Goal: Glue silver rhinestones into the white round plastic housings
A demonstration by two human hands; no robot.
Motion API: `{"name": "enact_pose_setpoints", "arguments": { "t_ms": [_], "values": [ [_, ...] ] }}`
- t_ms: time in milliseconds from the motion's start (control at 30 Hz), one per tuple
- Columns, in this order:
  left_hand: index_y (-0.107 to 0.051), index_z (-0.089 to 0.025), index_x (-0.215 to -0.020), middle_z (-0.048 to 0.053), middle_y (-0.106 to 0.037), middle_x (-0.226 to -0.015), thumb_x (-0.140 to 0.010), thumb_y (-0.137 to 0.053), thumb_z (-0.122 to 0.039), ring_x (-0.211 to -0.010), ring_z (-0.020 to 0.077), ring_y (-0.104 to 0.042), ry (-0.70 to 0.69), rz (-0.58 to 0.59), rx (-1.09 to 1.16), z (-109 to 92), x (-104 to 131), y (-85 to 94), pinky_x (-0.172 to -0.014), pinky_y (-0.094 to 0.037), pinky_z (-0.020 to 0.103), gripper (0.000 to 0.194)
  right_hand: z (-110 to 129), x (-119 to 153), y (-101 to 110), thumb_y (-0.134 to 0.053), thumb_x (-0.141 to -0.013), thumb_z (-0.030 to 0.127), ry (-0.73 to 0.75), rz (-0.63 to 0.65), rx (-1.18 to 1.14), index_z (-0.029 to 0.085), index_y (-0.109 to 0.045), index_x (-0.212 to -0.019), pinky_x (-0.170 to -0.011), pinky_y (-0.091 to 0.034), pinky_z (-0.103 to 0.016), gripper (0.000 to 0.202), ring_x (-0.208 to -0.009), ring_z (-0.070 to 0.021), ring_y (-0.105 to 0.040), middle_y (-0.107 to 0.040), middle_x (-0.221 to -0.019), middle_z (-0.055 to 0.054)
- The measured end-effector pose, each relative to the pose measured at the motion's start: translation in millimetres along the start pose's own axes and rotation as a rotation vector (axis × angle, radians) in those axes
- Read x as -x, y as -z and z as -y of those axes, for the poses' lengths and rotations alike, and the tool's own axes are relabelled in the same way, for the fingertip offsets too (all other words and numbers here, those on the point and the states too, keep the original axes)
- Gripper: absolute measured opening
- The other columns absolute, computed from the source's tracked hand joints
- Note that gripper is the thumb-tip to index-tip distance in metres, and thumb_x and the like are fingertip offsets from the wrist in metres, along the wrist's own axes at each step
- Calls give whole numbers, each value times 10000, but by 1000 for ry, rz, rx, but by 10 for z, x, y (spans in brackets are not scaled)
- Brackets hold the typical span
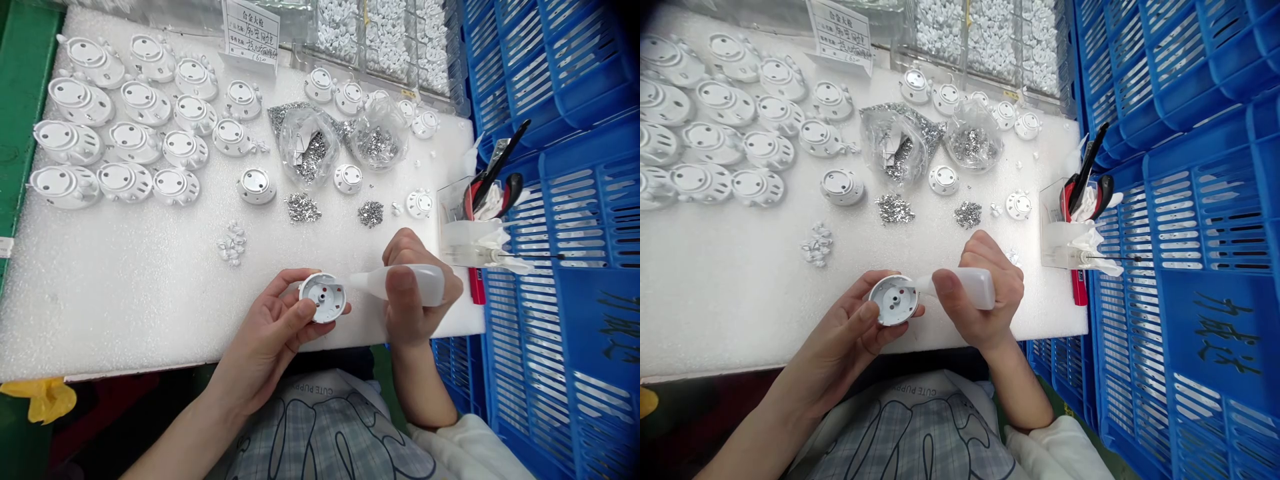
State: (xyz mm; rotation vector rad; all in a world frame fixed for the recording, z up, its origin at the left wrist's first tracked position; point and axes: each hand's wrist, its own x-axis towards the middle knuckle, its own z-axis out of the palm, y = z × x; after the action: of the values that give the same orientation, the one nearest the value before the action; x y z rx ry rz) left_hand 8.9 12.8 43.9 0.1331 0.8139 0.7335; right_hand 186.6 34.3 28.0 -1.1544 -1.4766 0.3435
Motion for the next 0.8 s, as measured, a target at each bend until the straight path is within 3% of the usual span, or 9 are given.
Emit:
{"name": "enact_pose_setpoints", "arguments": {
  "t_ms": [233,600,700,800],
  "values": [
    [-750,-221,-1028,2,-807,-924,-739,-985,-365,-873,181,-834,-1,-41,-34,-19,3,-23,-746,-648,155,399,7,5,12,-592,-1041,442,-1,13,10,218,-315,-590,-555,-213,-349,575,-553,-116,-300,-273,-580,47],
    [-755,-230,-1042,-6,-807,-943,-795,-952,-343,-879,157,-829,-11,-16,-23,6,-6,0,-766,-643,149,336,-1,6,20,-604,-1035,448,6,0,12,217,-332,-594,-558,-223,-347,568,-551,-115,-304,-280,-571,49],
    [-747,-221,-1042,11,-810,-959,-769,-966,-365,-882,176,-830,-13,-30,-47,4,-3,1,-756,-647,162,378,33,-6,32,-598,-1032,482,-54,12,7,225,-333,-584,-556,-241,-349,581,-554,-127,-321,-287,-570,44],
    [-740,-214,-1052,35,-814,-1008,-762,-967,-393,-898,198,-831,-20,-52,-82,5,2,7,-760,-653,181,410,15,-44,25,-621,-988,605,-192,-84,-117,237,-362,-587,-519,-251,-333,603,-545,-136,-328,-291,-585,45]
  ]
}}
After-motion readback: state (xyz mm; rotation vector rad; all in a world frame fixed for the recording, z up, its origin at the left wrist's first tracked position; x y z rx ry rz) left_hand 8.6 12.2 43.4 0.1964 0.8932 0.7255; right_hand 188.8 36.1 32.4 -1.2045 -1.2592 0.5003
